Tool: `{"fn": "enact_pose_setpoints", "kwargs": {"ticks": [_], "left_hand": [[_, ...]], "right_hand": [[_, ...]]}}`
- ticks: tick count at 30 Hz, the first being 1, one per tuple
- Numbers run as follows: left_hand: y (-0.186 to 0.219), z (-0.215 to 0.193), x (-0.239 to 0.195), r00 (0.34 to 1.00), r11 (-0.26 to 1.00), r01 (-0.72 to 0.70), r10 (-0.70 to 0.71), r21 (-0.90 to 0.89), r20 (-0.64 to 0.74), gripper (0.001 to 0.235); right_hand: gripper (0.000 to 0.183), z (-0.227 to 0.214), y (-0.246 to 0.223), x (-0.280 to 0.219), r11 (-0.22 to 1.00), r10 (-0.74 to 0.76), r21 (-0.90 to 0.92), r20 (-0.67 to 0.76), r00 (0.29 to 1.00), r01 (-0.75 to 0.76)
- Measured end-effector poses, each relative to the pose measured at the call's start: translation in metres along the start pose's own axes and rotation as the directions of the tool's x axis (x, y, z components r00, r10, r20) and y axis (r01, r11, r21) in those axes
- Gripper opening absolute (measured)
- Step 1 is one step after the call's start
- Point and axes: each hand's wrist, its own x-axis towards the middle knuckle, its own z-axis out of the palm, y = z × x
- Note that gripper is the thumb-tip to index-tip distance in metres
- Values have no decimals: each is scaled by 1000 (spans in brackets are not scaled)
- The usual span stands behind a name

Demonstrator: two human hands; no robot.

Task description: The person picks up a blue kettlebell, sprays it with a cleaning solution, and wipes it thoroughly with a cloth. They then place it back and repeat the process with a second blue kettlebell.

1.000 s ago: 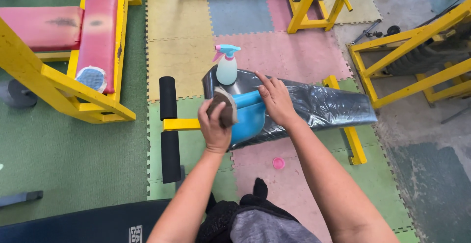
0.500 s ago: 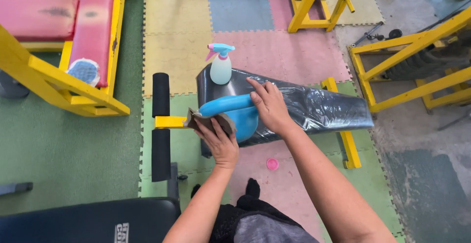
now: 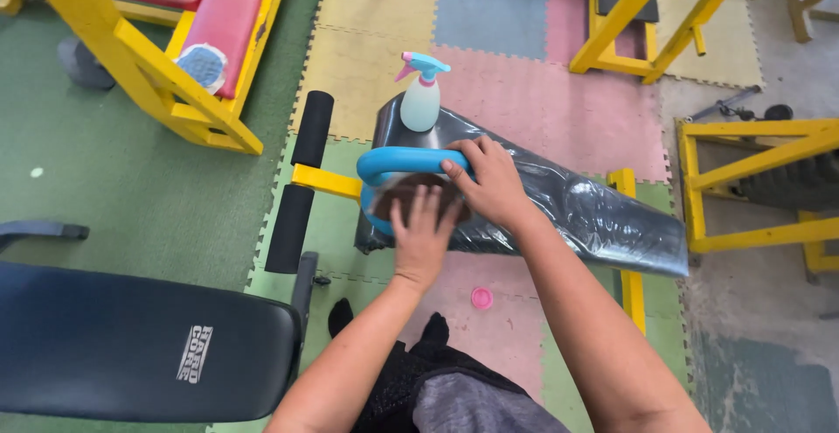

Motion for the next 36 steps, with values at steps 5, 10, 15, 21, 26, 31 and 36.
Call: {"fn": "enact_pose_setpoints", "kwargs": {"ticks": [5,10,15,21,26,31,36], "left_hand": [[17,42,-8,822,866,-493,436,76,366,52],[-4,32,5,837,842,-526,488,121,247,56],[-30,-4,6,938,940,-341,341,-3,61,58],[-36,-6,-16,991,984,66,-85,-167,-106,50],[-62,-2,-33,777,745,521,-616,-417,-129,39],[-30,-101,40,900,824,219,-377,-522,-218,41],[-7,-117,97,932,833,125,-285,-538,-225,48]], "right_hand": [[42,0,5,-1,999,-42,-23,-31,999,42],[42,-5,10,5,999,-31,-30,-27,999,30],[40,-6,9,4,1000,-25,-7,-10,1000,25],[37,-5,8,3,999,-34,3,-7,999,34],[40,-10,5,0,998,12,54,23,1000,-14],[48,-17,12,-2,912,0,410,71,998,-29],[55,-7,24,-3,664,-42,747,90,995,-40]]}}
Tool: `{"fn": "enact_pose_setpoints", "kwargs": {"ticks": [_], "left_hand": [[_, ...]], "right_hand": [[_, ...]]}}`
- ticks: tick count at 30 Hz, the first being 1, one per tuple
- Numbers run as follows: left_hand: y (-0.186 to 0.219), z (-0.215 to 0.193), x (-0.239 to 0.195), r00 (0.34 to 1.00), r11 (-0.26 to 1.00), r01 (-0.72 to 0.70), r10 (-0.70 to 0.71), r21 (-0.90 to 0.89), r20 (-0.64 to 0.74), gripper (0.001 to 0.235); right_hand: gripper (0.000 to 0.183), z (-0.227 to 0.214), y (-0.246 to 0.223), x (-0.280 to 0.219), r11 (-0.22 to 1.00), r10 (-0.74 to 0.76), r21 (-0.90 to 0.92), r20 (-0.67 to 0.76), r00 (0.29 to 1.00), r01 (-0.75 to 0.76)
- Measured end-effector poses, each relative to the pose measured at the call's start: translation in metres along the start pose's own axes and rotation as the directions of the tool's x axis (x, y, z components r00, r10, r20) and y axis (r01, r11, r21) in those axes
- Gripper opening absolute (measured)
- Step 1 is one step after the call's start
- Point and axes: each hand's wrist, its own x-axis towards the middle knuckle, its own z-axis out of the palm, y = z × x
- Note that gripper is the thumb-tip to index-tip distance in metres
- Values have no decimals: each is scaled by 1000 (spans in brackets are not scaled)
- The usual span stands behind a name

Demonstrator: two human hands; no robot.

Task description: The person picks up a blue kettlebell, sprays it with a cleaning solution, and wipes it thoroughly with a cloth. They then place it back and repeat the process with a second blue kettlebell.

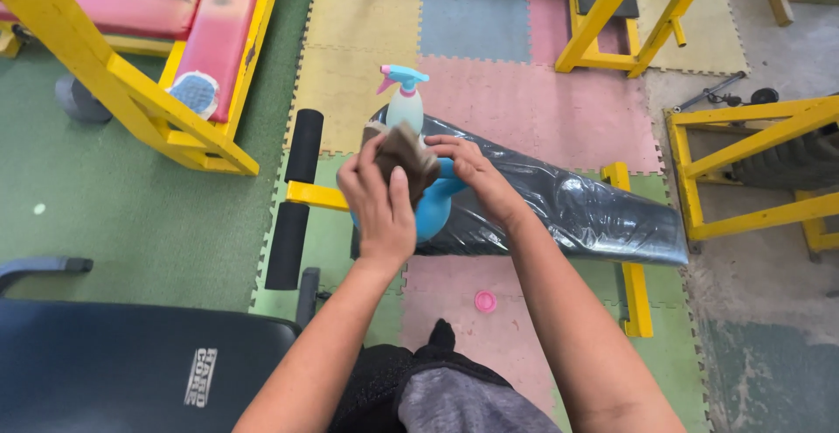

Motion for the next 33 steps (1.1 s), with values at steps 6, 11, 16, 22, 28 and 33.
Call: {"fn": "enact_pose_setpoints", "kwargs": {"ticks": [6,11,16,22,28,33], "left_hand": [[0,5,39,941,982,111,-56,-150,334,70],[-39,-1,63,946,951,-289,266,110,188,62],[-74,10,72,797,951,-155,-41,269,602,41],[-75,0,76,785,990,-14,-74,137,615,43],[-96,-2,74,816,993,116,-84,-19,571,55],[-97,-8,70,835,986,162,-117,-37,537,61]], "right_hand": [[47,-3,39,-4,955,93,293,-118,989,-54],[43,6,29,-1,751,219,659,-315,923,47],[42,-4,-2,-12,798,135,573,-472,871,187],[38,15,-64,-36,989,-142,-125,-631,763,81],[53,92,-71,-1,478,-340,-874,-96,936,84],[41,91,-57,30,434,-189,-896,-198,962,-99]]}}
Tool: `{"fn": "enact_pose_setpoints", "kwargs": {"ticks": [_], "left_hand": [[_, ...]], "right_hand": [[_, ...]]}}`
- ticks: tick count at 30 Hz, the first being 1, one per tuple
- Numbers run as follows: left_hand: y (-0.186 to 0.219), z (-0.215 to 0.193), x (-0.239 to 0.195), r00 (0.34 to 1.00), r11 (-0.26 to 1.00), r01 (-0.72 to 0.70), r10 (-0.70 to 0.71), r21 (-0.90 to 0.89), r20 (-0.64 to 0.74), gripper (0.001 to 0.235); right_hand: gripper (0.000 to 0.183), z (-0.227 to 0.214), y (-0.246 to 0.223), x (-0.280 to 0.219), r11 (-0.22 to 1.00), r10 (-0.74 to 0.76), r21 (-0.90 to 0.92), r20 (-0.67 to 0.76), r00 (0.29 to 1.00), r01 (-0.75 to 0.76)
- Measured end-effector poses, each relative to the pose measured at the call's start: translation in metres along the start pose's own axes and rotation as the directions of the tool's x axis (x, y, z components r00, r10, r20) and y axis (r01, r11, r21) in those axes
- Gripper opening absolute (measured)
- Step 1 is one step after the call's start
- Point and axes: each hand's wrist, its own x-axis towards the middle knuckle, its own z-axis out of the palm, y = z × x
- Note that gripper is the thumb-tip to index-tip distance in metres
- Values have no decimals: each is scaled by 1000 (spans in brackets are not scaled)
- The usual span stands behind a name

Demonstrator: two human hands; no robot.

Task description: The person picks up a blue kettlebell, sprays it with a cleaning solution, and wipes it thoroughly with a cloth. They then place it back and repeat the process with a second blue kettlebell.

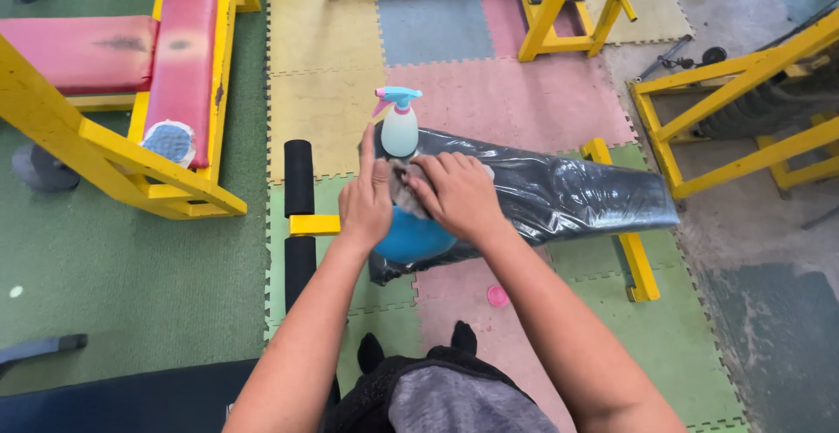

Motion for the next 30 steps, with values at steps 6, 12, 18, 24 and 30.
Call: {"fn": "enact_pose_setpoints", "kwargs": {"ticks": [6,12,18,24,30], "left_hand": [[10,8,-1,988,983,-144,149,114,-40,66],[17,12,0,998,950,4,18,311,-68,35],[21,3,1,986,984,-40,67,173,-153,30],[5,-6,2,977,989,-83,105,121,-187,21],[-10,-11,0,972,986,42,-2,163,-234,26]], "right_hand": [[50,-9,24,47,941,337,-141,432,836,-307],[43,17,102,51,753,69,385,760,646,-533],[29,87,175,-11,303,60,725,633,772,-618],[36,89,162,-56,-527,195,747,570,798,-405],[39,118,150,-82,-232,633,947,321,705,-223]]}}
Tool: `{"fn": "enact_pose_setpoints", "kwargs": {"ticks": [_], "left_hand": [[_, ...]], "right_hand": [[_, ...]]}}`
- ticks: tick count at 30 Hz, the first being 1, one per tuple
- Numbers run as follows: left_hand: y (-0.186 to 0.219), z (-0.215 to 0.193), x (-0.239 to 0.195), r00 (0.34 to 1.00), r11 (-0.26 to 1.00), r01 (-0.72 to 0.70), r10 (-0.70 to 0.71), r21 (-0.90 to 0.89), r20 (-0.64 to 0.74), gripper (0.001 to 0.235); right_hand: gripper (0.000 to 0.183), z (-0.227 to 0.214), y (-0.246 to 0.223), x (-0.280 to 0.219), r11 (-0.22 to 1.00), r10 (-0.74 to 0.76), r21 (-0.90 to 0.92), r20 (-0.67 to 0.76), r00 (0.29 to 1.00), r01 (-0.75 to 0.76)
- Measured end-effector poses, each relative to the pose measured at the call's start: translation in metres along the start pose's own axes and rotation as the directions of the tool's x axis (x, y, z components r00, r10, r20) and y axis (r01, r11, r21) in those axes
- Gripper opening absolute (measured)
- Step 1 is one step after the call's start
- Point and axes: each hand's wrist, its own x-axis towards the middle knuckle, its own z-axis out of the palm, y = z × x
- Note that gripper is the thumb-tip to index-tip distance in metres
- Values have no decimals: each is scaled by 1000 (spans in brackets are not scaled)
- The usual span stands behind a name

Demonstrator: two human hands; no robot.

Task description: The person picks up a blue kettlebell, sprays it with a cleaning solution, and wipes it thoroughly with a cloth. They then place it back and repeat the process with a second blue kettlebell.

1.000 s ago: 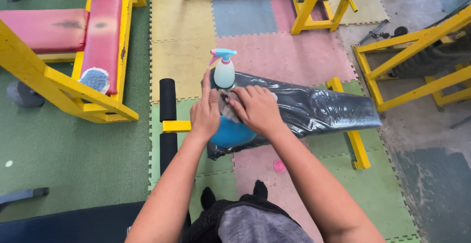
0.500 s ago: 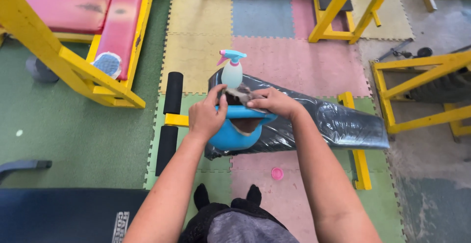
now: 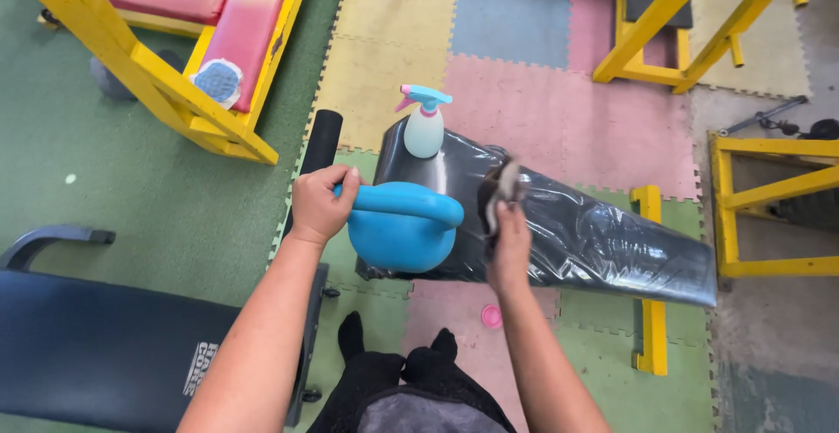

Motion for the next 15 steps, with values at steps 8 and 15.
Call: {"fn": "enact_pose_setpoints", "kwargs": {"ticks": [8,15], "left_hand": [[9,4,1,998,999,-53,53,-11,-30,23],[14,9,0,995,997,-76,77,14,-71,24]], "right_hand": [[77,-34,105,46,892,211,-441,202,956,-104],[73,14,65,83,869,470,-294,243,849,-397]]}}
